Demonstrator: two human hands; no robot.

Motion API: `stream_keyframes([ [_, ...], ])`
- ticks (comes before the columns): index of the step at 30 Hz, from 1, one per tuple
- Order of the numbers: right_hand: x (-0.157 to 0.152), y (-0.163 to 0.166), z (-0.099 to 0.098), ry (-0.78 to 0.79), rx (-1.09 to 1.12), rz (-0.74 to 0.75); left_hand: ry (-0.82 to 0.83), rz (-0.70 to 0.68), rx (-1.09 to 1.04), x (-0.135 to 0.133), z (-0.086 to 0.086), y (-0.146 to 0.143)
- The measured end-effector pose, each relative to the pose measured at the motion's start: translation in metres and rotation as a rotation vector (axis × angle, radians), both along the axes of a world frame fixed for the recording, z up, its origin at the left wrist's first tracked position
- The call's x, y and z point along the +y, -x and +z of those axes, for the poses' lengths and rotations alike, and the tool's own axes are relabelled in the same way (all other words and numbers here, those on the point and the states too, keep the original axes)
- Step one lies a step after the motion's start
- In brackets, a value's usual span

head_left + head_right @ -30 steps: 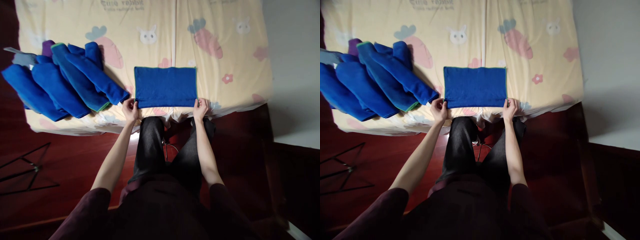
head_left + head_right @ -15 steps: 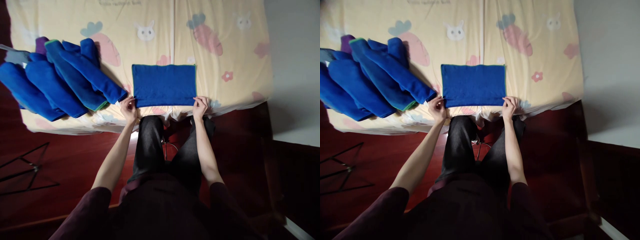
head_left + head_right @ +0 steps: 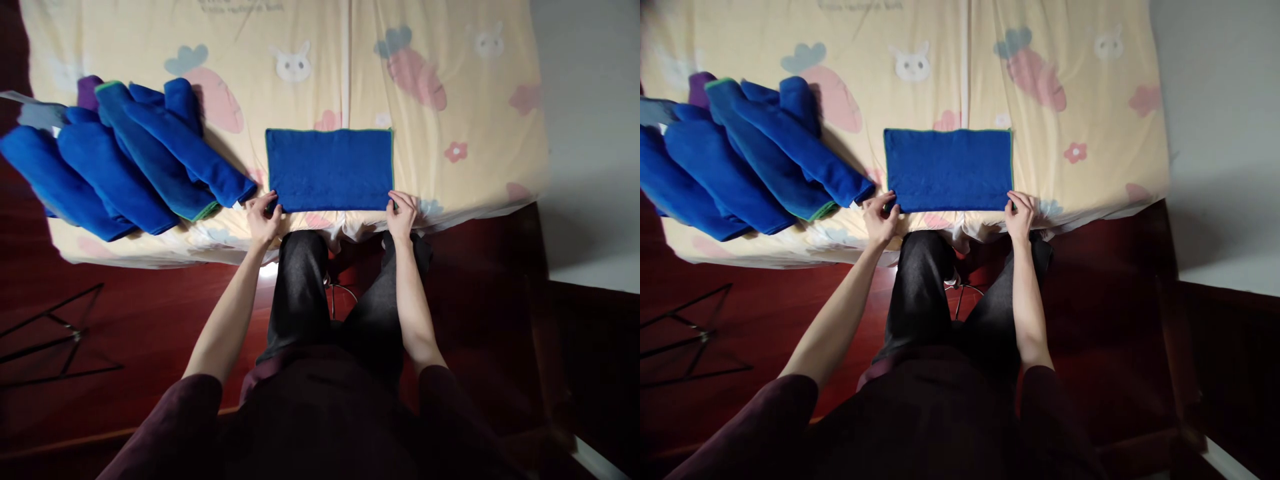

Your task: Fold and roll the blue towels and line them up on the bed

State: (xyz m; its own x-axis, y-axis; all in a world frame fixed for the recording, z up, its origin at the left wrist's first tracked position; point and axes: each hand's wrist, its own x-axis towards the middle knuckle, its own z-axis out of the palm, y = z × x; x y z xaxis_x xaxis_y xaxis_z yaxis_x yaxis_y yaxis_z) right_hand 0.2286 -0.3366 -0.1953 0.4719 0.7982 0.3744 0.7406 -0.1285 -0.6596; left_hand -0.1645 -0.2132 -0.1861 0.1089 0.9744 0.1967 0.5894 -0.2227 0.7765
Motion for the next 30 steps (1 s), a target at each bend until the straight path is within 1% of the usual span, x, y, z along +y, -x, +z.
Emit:
stream_keyframes([
  [6,-0.009,-0.001,0.017,0.071,0.022,0.130,0.035,-0.100,0.024,0.000,0.006,0.001],
  [11,-0.010,-0.003,0.024,0.135,0.038,0.201,0.032,-0.123,0.065,0.000,0.007,0.000],
  [14,-0.010,-0.003,0.021,0.132,0.045,0.193,0.017,-0.090,0.049,0.001,0.003,0.000],
  [20,-0.009,-0.006,0.013,0.112,0.084,0.126,-0.046,-0.043,-0.006,0.003,-0.003,0.004],
  [24,-0.009,-0.007,0.012,0.111,0.092,0.115,-0.057,-0.015,0.006,0.003,-0.004,0.006],
  [30,-0.008,-0.005,0.012,0.090,0.053,0.093,-0.089,0.023,-0.034,0.004,-0.008,0.008],
])
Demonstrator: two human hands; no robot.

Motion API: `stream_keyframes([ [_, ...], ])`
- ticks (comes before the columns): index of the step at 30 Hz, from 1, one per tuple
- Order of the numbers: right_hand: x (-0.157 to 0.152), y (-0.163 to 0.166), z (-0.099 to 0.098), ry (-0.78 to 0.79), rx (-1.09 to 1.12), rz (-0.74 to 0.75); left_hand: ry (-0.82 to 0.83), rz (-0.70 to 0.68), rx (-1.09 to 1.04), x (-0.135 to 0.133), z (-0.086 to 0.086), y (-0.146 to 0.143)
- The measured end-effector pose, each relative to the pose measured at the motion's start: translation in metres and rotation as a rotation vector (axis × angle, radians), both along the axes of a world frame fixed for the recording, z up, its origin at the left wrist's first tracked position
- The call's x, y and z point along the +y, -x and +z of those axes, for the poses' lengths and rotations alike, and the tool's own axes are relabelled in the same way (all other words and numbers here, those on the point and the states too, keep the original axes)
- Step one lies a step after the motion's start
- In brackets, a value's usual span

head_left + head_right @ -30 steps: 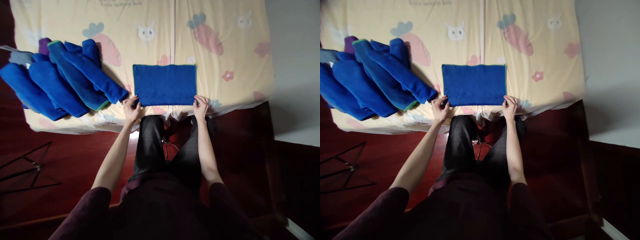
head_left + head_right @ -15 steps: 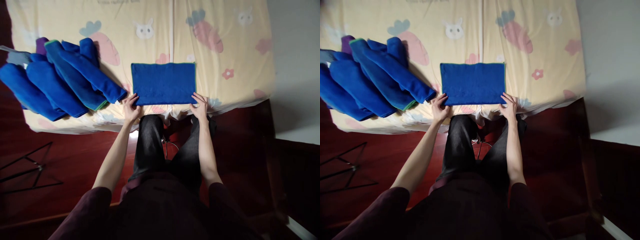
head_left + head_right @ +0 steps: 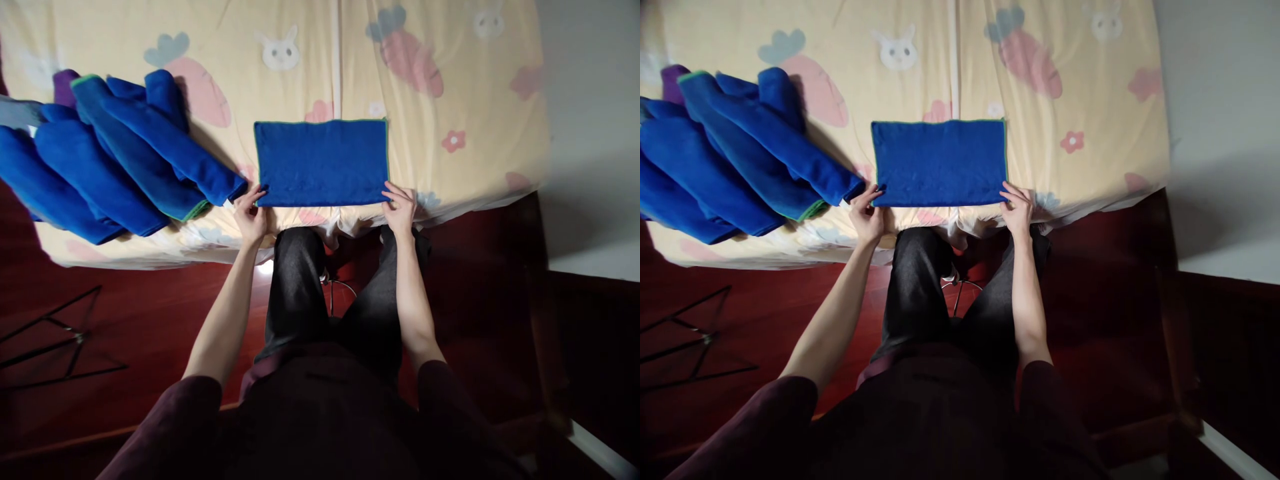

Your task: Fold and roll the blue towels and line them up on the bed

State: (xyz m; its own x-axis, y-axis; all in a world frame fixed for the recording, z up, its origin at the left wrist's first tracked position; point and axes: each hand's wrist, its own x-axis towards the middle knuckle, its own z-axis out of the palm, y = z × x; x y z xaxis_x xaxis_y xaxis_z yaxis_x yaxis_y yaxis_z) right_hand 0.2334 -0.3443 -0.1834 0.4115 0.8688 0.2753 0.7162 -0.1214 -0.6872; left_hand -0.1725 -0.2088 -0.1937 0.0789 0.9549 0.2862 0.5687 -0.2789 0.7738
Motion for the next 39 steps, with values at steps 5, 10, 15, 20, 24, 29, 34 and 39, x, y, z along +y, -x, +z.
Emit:
stream_keyframes([
  [5,0.001,-0.001,-0.003,-0.008,-0.058,-0.042,0.005,0.005,-0.051,-0.001,0.000,-0.001],
  [10,0.004,-0.003,-0.007,-0.009,-0.022,-0.057,0.067,0.014,-0.081,-0.001,0.002,-0.003],
  [15,0.005,-0.004,-0.007,-0.038,0.014,-0.061,0.113,0.060,-0.067,0.001,-0.001,0.000],
  [20,0.004,-0.005,-0.014,-0.117,-0.035,-0.074,0.115,0.078,-0.105,0.004,-0.004,0.001],
  [24,0.002,-0.007,-0.019,-0.145,0.003,-0.043,0.109,0.081,-0.190,0.006,-0.007,0.001],
  [29,0.003,-0.009,-0.023,-0.103,0.041,-0.123,0.104,0.073,-0.242,0.006,-0.009,0.001],
  [34,0.004,-0.009,-0.026,-0.082,0.095,-0.174,0.089,0.122,-0.220,0.009,-0.016,0.005],
  [39,0.006,-0.009,-0.029,-0.069,0.116,-0.208,0.025,0.179,-0.207,0.010,-0.017,0.003],
])
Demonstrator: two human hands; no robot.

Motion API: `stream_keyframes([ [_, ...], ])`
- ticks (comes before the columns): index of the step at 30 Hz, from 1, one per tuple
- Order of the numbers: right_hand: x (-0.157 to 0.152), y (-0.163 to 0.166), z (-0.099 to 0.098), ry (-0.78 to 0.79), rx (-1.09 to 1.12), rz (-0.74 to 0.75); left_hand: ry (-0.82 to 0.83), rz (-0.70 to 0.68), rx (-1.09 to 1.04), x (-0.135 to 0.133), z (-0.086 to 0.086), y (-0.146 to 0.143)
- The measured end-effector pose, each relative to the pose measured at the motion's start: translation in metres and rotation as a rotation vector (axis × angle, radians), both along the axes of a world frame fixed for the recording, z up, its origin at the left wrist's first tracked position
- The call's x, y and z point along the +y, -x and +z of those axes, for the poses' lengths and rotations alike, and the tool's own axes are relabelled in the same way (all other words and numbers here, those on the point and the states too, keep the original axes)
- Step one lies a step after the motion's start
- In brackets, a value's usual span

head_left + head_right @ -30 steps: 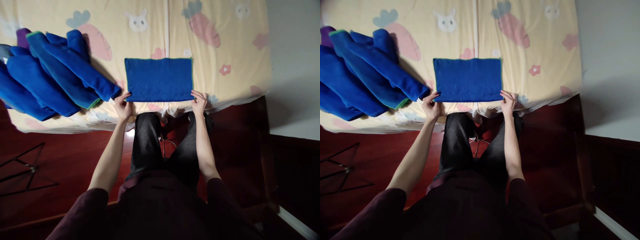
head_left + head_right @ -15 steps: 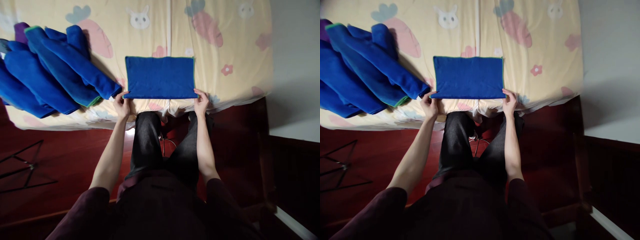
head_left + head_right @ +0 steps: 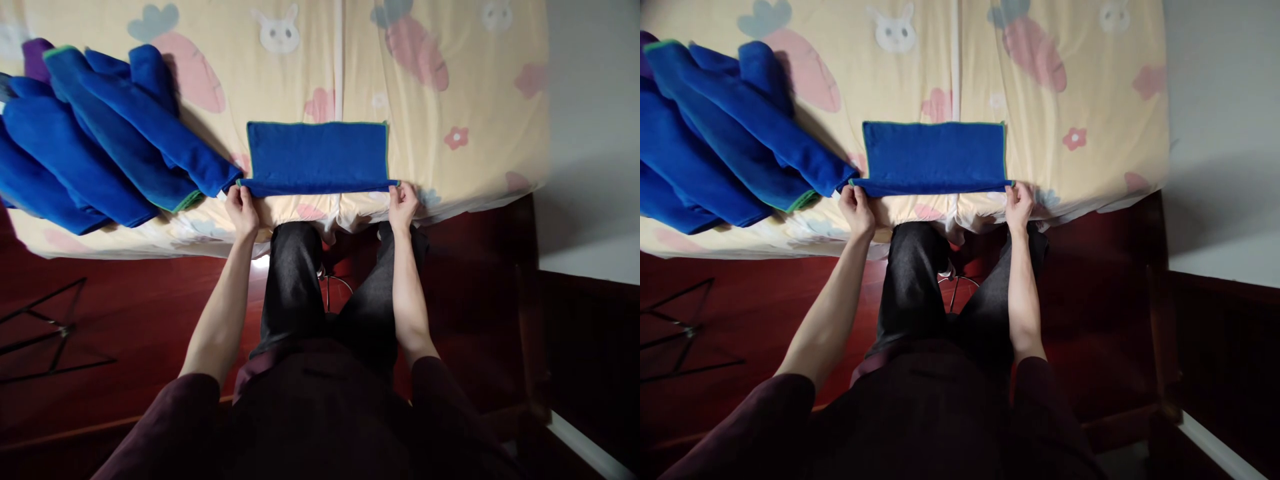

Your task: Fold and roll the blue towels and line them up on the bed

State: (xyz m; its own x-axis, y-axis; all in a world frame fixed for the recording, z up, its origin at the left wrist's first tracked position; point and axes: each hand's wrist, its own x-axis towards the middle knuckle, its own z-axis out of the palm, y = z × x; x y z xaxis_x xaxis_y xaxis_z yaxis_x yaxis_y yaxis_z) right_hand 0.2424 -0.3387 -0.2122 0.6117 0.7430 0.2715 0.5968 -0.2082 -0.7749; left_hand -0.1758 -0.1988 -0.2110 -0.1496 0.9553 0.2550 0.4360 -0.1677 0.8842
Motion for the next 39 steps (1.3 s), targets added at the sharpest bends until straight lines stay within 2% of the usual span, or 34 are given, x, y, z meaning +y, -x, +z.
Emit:
stream_keyframes([
  [4,0.003,0.003,-0.002,0.000,0.046,0.009,0.057,0.042,-0.026,-0.003,0.007,-0.005],
  [8,0.007,0.006,-0.007,-0.003,-0.006,-0.012,0.084,0.078,0.015,-0.007,0.012,-0.008],
  [13,0.009,0.008,-0.009,0.076,-0.067,-0.045,0.068,0.109,0.073,-0.010,0.012,-0.010],
  [20,0.007,0.013,-0.003,0.077,-0.166,-0.109,0.066,0.148,0.131,-0.013,0.005,-0.013],
  [26,0.008,0.013,-0.006,0.072,-0.220,-0.132,0.084,0.123,0.123,-0.014,0.002,-0.015],
  [34,0.007,0.015,-0.003,0.098,-0.241,-0.110,-0.078,0.049,0.177,-0.015,0.004,-0.021],
  [39,0.006,0.014,0.003,0.041,-0.232,-0.077,-0.049,-0.011,0.200,-0.012,-0.002,-0.017],
])
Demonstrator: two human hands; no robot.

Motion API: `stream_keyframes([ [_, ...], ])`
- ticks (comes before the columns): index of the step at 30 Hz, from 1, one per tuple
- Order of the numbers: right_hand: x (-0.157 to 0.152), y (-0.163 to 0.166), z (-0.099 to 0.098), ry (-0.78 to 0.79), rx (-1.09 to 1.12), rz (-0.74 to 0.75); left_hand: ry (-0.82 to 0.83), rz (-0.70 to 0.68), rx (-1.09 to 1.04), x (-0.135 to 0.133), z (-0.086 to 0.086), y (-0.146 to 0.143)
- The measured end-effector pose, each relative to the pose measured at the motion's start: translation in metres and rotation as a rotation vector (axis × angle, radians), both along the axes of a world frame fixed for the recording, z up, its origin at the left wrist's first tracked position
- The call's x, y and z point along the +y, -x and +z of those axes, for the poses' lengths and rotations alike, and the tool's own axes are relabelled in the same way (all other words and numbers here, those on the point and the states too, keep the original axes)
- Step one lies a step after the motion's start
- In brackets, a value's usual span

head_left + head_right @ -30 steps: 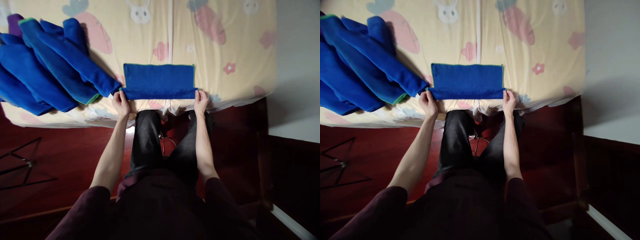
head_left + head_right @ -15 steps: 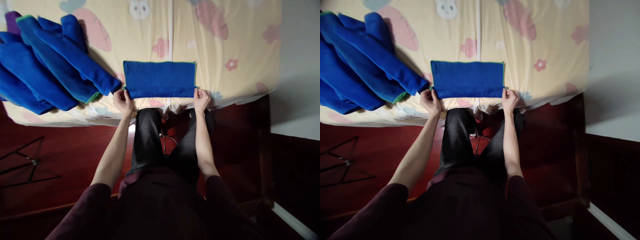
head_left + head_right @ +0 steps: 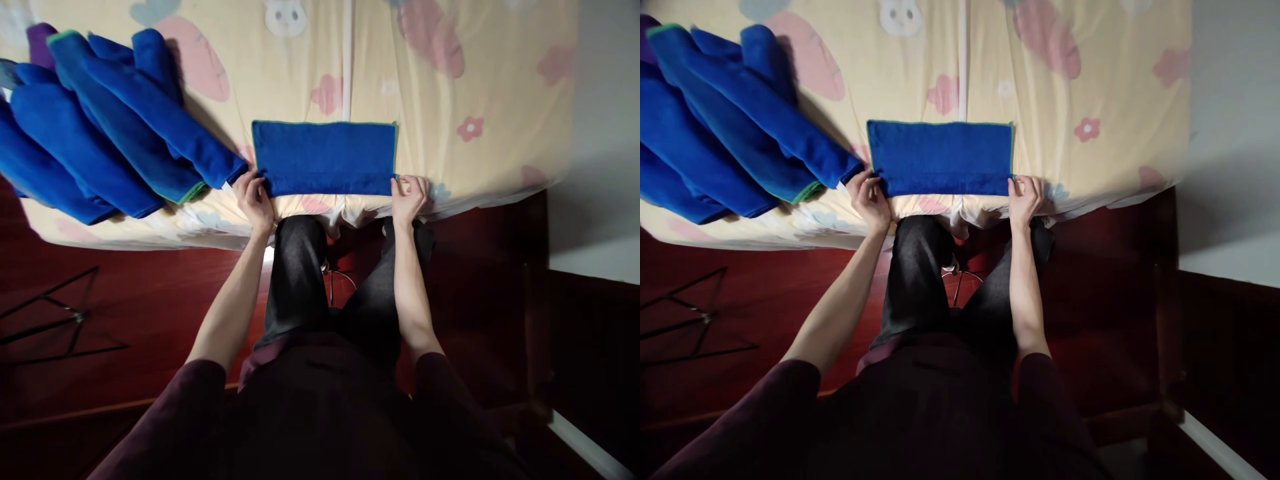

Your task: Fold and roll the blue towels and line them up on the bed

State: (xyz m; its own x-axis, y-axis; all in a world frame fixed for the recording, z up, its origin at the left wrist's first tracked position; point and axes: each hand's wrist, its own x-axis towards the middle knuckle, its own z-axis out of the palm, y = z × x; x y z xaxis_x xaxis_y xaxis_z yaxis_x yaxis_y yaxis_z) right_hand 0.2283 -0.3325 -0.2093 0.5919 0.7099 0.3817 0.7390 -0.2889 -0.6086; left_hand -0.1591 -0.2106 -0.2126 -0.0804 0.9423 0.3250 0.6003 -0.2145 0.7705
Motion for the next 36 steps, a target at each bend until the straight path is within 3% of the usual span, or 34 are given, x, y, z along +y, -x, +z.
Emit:
stream_keyframes([
  [8,-0.001,0.004,0.009,0.076,-0.022,0.249,0.068,-0.095,0.061,0.000,0.007,-0.001],
  [18,-0.007,0.016,0.040,0.182,-0.041,0.334,0.160,-0.240,0.133,-0.004,0.027,0.000],
  [26,-0.009,0.015,0.032,0.175,0.014,0.325,0.149,-0.220,0.086,-0.002,0.031,-0.001],
  [36,-0.004,0.009,0.021,0.111,0.003,0.252,0.095,-0.055,0.006,-0.004,0.025,0.001],
])
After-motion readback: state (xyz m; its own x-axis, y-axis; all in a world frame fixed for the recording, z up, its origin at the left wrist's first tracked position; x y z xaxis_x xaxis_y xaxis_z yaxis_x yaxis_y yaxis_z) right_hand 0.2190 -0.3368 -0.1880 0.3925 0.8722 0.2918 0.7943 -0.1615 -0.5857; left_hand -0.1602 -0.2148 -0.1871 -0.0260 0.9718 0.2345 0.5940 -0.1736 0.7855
